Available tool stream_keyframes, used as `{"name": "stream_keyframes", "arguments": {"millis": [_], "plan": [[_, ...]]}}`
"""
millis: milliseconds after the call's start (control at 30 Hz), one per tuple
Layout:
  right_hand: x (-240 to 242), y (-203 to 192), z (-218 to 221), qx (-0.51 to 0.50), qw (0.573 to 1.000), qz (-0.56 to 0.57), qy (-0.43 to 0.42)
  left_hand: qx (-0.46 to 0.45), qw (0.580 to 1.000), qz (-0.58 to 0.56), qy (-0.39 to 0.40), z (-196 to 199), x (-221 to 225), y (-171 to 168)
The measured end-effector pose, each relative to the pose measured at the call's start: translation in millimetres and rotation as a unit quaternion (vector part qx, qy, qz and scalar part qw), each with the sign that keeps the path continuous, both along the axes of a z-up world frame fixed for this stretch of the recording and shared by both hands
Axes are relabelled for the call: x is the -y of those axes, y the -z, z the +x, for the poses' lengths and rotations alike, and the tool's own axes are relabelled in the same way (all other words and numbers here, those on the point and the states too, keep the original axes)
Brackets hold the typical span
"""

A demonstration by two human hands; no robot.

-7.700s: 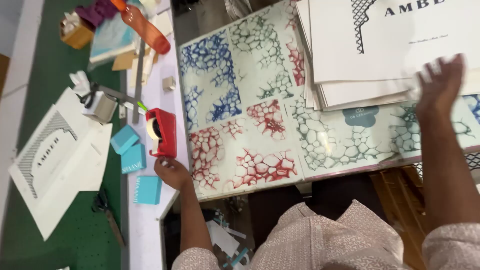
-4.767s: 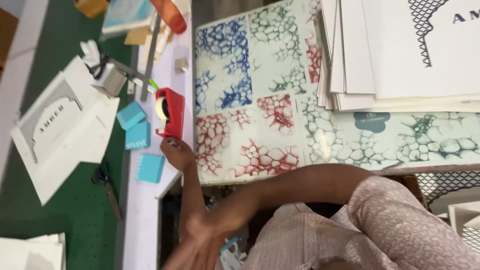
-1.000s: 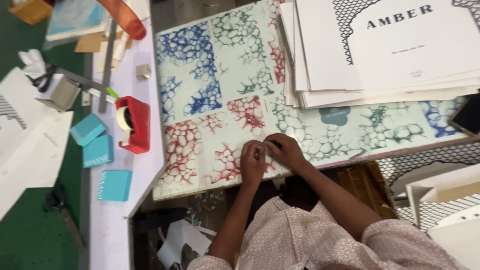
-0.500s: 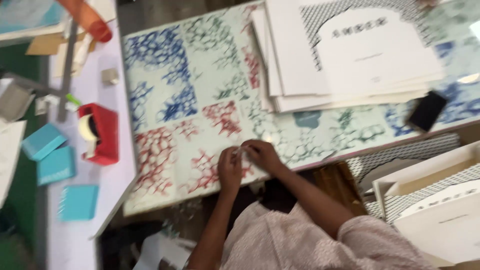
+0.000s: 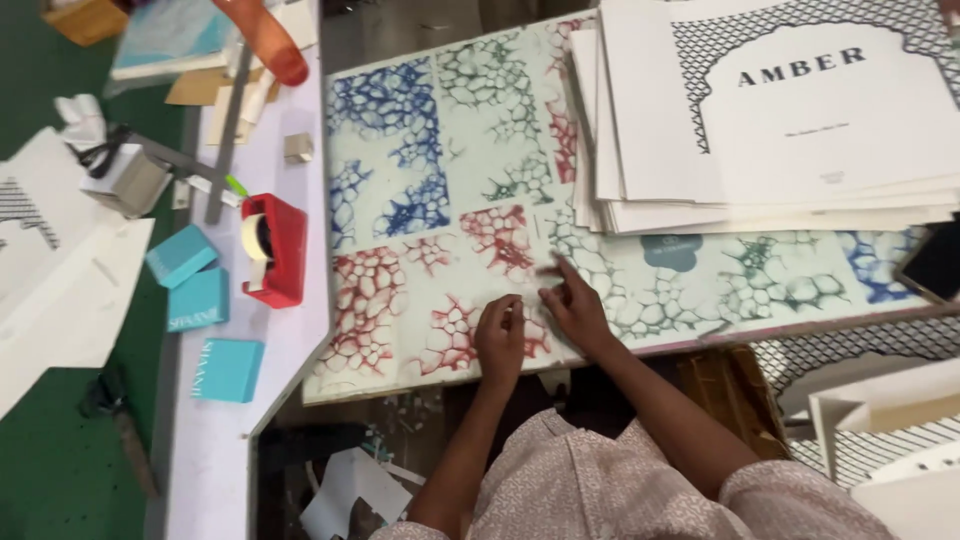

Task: Assembling and folding a patterned paper gift bag labeled 'AMBER' at a workstation.

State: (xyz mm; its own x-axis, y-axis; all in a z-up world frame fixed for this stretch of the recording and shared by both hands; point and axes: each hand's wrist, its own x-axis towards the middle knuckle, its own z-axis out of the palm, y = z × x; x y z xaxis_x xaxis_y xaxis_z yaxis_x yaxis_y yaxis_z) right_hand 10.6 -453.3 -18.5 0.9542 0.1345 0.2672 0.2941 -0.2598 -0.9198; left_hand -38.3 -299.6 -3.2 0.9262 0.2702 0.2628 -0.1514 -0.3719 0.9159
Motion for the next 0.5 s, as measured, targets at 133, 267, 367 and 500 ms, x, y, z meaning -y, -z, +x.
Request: {"name": "stream_keyframes", "arguments": {"millis": [133,267,367,500], "plan": [[10.2,5.1,3.5,0.008,0.992,0.122,0.038,-0.033,0.996,-0.075,0.019,2.5,-1.7,24.3],[13.7,7.4,1.7,-0.04,0.963,0.263,0.04,-0.032,0.998,-0.055,0.008,-1.4,-0.6,11.8],[8.8,8.6,-0.9,-0.068,0.979,0.19,0.017,-0.028,0.999,-0.023,-0.002,-0.6,-3.1,10.6],[-0.7,-17.2,-7.0,-0.046,0.992,-0.101,-0.056,0.008,1.0,-0.012,0.009,1.5,-4.2,14.0]]}}
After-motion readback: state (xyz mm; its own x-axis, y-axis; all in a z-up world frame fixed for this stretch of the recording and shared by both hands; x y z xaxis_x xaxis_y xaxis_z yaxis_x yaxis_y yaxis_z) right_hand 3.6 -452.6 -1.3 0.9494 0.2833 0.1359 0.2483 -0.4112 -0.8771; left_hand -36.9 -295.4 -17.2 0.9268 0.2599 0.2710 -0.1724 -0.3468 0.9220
